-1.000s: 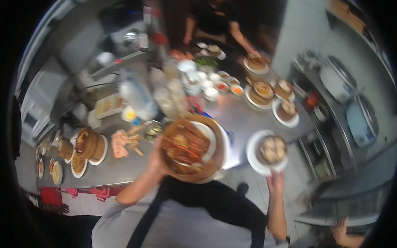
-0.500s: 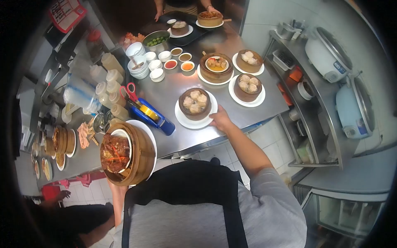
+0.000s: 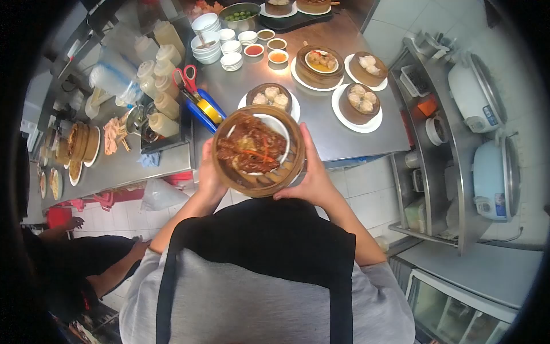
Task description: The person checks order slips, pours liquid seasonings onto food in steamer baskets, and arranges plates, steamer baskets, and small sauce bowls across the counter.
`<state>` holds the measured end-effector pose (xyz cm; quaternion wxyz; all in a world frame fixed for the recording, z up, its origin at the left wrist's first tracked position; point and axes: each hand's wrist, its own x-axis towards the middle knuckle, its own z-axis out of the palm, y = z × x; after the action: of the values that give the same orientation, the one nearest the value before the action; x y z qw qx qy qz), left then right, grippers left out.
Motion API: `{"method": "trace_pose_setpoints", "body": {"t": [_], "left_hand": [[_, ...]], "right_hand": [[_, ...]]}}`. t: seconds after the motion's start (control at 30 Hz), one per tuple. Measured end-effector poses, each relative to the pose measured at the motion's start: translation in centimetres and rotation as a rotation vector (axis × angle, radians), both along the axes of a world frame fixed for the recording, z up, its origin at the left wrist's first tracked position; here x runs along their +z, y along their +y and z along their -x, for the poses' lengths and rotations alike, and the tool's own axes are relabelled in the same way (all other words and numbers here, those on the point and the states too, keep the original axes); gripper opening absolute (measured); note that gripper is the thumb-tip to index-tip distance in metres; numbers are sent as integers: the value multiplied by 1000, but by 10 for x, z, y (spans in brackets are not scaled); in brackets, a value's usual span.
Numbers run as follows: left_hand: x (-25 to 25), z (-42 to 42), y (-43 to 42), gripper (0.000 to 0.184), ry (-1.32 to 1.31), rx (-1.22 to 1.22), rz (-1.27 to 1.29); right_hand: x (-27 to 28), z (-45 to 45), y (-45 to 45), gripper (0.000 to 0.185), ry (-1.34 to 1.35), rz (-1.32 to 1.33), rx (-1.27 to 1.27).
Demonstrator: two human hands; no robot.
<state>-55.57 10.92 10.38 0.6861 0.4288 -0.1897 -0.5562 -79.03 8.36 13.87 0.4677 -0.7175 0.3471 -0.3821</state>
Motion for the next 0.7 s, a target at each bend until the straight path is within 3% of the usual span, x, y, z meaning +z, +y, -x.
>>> {"method": "trace_pose_setpoints", "body": {"t": [0.17,0.3,0.43,0.53,0.7], "left_hand": [[-62,57,-29,22,30,-38,-99],[-103,97,-40,26,-118,-140,-266],[-101,133,-48,33,-200,-209,-311],[-112,136,-59,38,-371,-275,-362],[-96,130,-81,37,79,168,-424]], "right_hand": [[-40,44,-2,142,-31,-148,-72],[-77,91,-11,139,44,-200,-108],[-101,127,-24,136,-87,-232,-63],[-101,141,-39,132,7,-161,-44],[-108,145,-67,127,143,-54,-50]]}}
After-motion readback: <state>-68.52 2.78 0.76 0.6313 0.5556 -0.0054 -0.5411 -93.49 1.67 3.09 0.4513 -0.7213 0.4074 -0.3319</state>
